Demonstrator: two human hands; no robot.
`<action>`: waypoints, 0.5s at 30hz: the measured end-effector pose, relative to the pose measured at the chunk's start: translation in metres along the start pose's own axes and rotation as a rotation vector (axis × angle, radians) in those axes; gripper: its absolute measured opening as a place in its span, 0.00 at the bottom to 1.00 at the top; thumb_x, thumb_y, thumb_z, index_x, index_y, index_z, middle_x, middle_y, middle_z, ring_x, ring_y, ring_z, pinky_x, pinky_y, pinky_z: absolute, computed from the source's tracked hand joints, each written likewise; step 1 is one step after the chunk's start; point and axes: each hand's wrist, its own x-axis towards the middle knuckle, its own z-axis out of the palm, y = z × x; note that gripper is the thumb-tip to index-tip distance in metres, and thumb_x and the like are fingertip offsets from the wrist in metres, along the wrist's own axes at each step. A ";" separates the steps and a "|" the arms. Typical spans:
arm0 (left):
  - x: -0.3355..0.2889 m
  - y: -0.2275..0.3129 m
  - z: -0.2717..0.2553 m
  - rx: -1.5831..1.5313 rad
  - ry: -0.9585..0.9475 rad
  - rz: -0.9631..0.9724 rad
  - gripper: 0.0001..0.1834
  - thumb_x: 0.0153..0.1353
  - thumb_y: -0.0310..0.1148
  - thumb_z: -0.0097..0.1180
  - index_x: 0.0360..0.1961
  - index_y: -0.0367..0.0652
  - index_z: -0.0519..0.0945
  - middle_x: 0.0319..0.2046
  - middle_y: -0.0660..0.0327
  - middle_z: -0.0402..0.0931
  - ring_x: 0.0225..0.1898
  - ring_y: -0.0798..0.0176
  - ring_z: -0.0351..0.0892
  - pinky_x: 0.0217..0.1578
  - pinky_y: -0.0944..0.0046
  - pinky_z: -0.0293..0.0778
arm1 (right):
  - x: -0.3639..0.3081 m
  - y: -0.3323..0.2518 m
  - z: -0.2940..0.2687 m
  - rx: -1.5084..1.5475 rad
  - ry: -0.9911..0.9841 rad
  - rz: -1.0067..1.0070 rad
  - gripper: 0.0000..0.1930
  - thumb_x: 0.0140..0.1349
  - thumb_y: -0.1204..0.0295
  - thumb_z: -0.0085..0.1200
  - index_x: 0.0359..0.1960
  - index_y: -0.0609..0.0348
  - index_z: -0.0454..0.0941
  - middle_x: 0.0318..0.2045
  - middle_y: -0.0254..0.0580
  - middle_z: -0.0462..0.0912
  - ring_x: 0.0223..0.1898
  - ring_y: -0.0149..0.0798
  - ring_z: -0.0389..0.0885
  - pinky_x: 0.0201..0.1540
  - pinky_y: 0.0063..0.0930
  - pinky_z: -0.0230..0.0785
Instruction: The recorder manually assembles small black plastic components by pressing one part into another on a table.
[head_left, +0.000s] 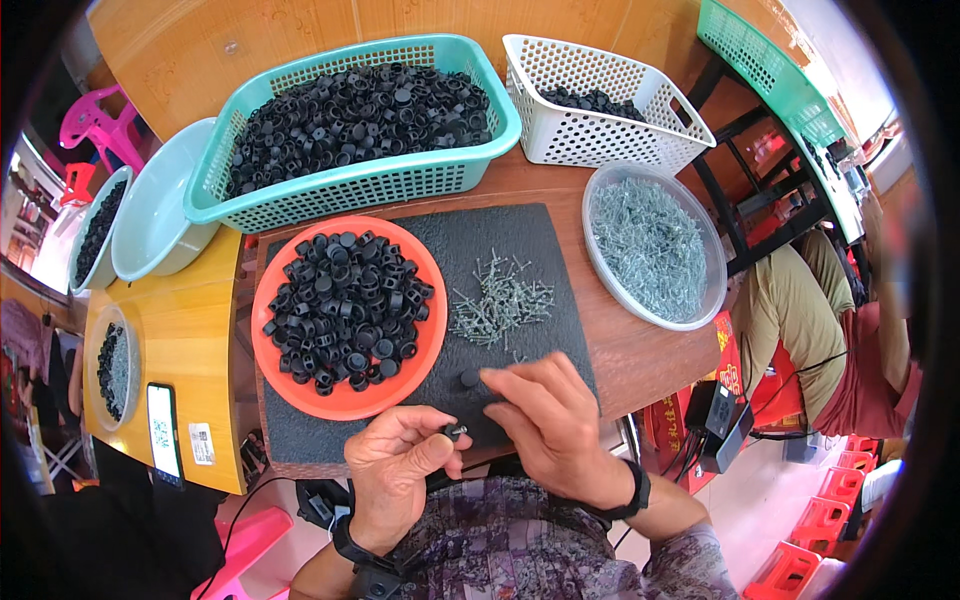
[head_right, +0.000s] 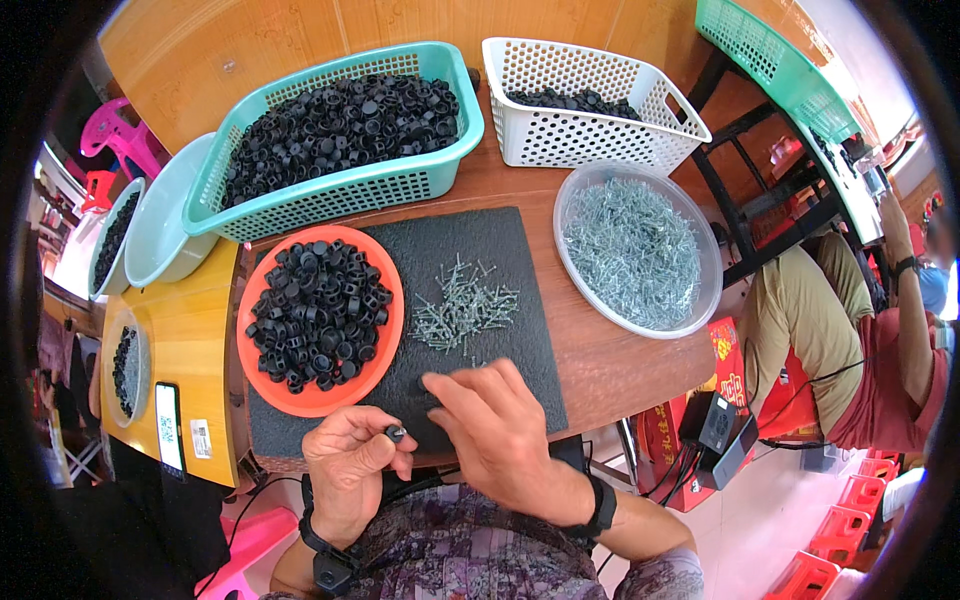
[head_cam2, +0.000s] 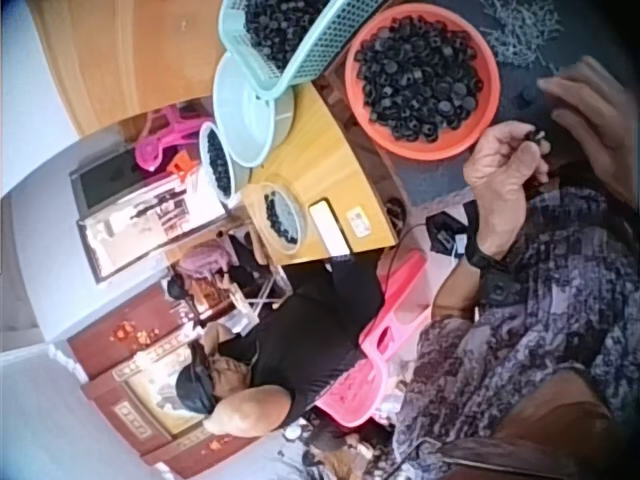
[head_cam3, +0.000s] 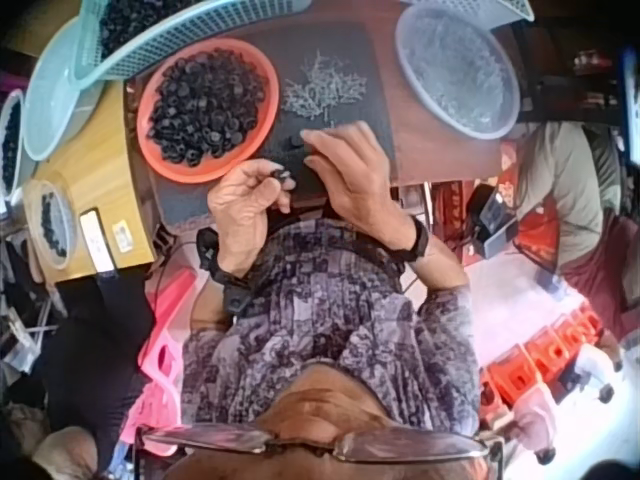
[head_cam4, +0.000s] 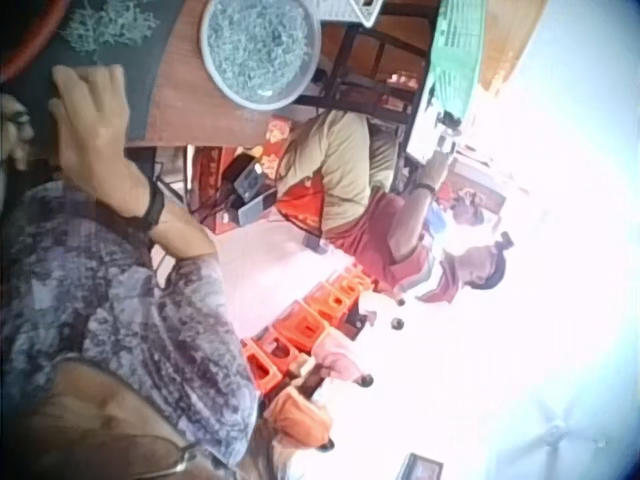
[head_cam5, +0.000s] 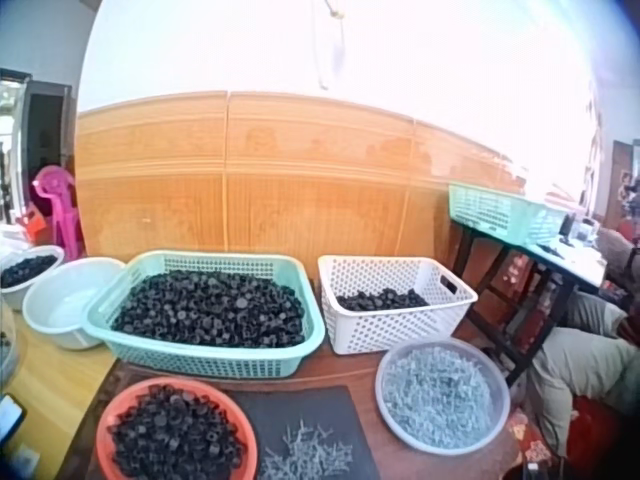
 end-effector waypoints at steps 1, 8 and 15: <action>0.000 -0.001 -0.001 -0.025 0.002 -0.006 0.14 0.53 0.29 0.62 0.36 0.30 0.75 0.26 0.48 0.79 0.20 0.62 0.77 0.21 0.66 0.74 | 0.004 0.005 0.004 -0.073 -0.048 -0.040 0.18 0.42 0.81 0.61 0.39 0.65 0.76 0.31 0.46 0.75 0.30 0.43 0.71 0.31 0.30 0.65; 0.001 0.001 -0.003 -0.090 -0.054 -0.020 0.13 0.54 0.25 0.61 0.38 0.29 0.75 0.29 0.47 0.78 0.23 0.64 0.77 0.26 0.68 0.74 | 0.013 0.016 0.020 -0.307 -0.249 -0.151 0.14 0.42 0.78 0.58 0.34 0.65 0.75 0.27 0.42 0.68 0.31 0.43 0.66 0.32 0.33 0.62; 0.001 0.000 0.000 -0.097 -0.070 -0.007 0.12 0.55 0.25 0.60 0.39 0.29 0.75 0.30 0.48 0.79 0.24 0.65 0.77 0.26 0.68 0.74 | 0.001 0.007 -0.005 0.546 -0.173 0.461 0.14 0.51 0.79 0.61 0.40 0.68 0.77 0.30 0.40 0.78 0.31 0.29 0.76 0.32 0.20 0.68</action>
